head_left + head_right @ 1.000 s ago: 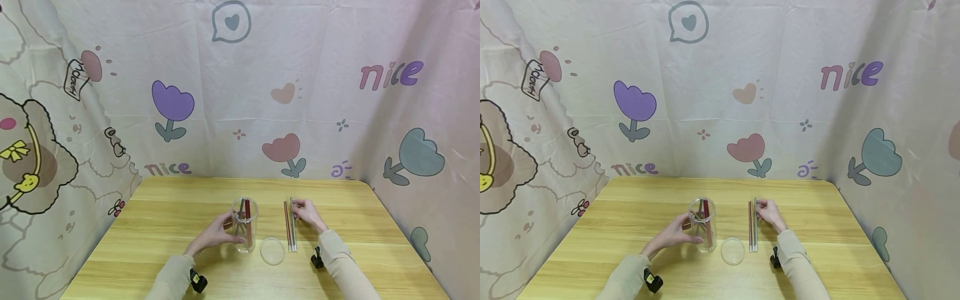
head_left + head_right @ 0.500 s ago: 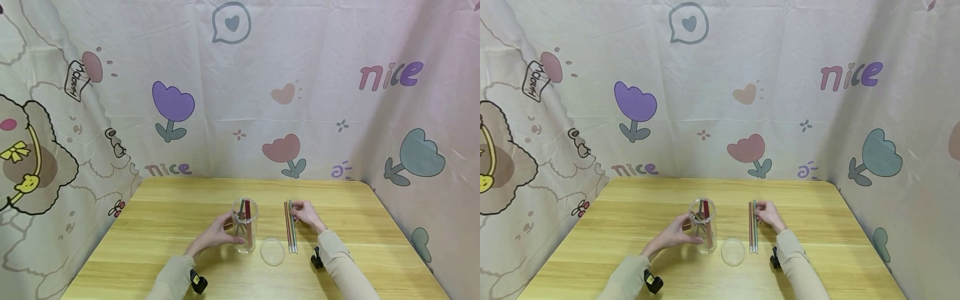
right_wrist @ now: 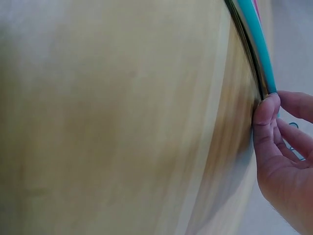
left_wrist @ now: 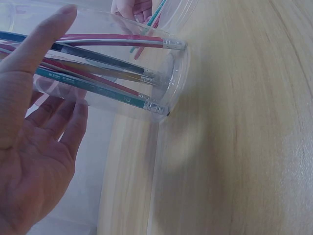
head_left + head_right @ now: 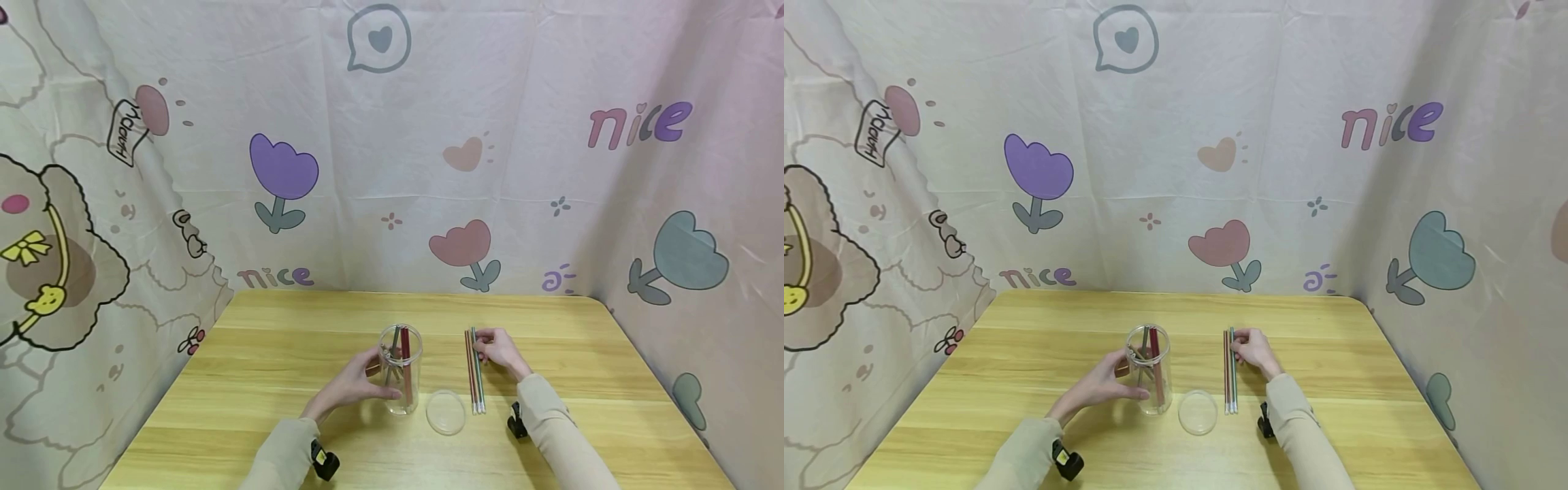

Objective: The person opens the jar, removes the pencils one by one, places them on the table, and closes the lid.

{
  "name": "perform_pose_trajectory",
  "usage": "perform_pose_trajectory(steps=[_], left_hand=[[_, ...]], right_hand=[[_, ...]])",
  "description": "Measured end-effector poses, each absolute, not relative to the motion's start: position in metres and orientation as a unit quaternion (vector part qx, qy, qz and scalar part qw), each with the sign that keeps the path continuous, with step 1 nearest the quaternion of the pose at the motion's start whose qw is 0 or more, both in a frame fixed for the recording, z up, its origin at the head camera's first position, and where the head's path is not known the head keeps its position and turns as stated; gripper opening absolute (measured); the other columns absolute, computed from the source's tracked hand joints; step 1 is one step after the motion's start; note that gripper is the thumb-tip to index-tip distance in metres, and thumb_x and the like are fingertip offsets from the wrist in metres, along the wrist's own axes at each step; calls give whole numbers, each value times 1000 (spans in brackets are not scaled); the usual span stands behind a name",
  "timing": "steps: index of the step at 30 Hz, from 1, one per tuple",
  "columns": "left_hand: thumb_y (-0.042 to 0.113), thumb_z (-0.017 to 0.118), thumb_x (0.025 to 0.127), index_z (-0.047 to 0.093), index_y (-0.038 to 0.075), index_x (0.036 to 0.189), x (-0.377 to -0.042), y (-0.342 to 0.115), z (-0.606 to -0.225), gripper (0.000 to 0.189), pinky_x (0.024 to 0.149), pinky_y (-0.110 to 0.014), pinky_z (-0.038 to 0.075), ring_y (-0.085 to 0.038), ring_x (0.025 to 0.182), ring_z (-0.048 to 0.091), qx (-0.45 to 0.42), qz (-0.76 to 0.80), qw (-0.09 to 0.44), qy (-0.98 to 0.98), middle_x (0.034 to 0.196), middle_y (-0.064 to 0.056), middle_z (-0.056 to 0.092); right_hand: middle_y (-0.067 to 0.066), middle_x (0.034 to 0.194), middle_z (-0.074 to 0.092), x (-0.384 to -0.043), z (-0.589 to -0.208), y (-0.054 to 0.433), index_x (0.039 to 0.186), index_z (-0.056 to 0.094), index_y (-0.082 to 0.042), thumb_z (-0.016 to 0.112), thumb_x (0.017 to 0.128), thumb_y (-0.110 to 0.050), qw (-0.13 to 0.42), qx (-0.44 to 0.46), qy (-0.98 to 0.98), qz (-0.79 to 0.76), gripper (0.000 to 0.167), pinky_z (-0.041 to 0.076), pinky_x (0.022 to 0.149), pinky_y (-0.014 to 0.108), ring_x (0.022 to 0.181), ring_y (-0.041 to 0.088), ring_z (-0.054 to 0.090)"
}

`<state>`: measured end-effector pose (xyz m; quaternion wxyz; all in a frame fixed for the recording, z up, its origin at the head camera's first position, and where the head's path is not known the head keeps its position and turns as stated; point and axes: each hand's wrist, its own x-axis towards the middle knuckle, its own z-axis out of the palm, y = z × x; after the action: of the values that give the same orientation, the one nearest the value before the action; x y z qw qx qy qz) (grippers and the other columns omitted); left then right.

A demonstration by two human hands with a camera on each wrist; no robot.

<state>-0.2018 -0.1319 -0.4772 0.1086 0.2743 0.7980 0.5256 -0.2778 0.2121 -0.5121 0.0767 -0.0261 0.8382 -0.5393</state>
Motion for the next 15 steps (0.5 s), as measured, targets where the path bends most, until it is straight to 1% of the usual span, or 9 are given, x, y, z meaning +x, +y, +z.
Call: perform_pose_trajectory(steps=[5, 10, 15], left_hand=[[25, 88, 77, 51, 14, 144, -201, -132, -477, 77, 118, -53, 42, -36, 139, 50, 273, 526, 110, 798, 146, -11, 57], [25, 87, 77, 50, 14, 144, -201, -132, -476, 77, 118, -54, 41, -37, 140, 50, 273, 528, 114, 797, 147, -11, 57], [25, 88, 77, 51, 14, 144, -201, -132, -476, 77, 119, -55, 40, -38, 140, 49, 269, 530, 115, 796, 146, -11, 57]], right_hand=[[15, 87, 65, -277, -512, 211, 130, 53, 19, 58, 90, 7, 72, -26, 840, -537, 42, 54, 51, 20, 60, 12, 57], [18, 89, 67, -276, -513, 210, 131, 51, 20, 60, 88, 7, 69, -21, 846, -529, 46, 54, 51, 19, 59, 11, 58], [19, 91, 68, -275, -513, 210, 131, 51, 20, 62, 88, 6, 69, -17, 848, -526, 46, 54, 52, 20, 60, 11, 59]])
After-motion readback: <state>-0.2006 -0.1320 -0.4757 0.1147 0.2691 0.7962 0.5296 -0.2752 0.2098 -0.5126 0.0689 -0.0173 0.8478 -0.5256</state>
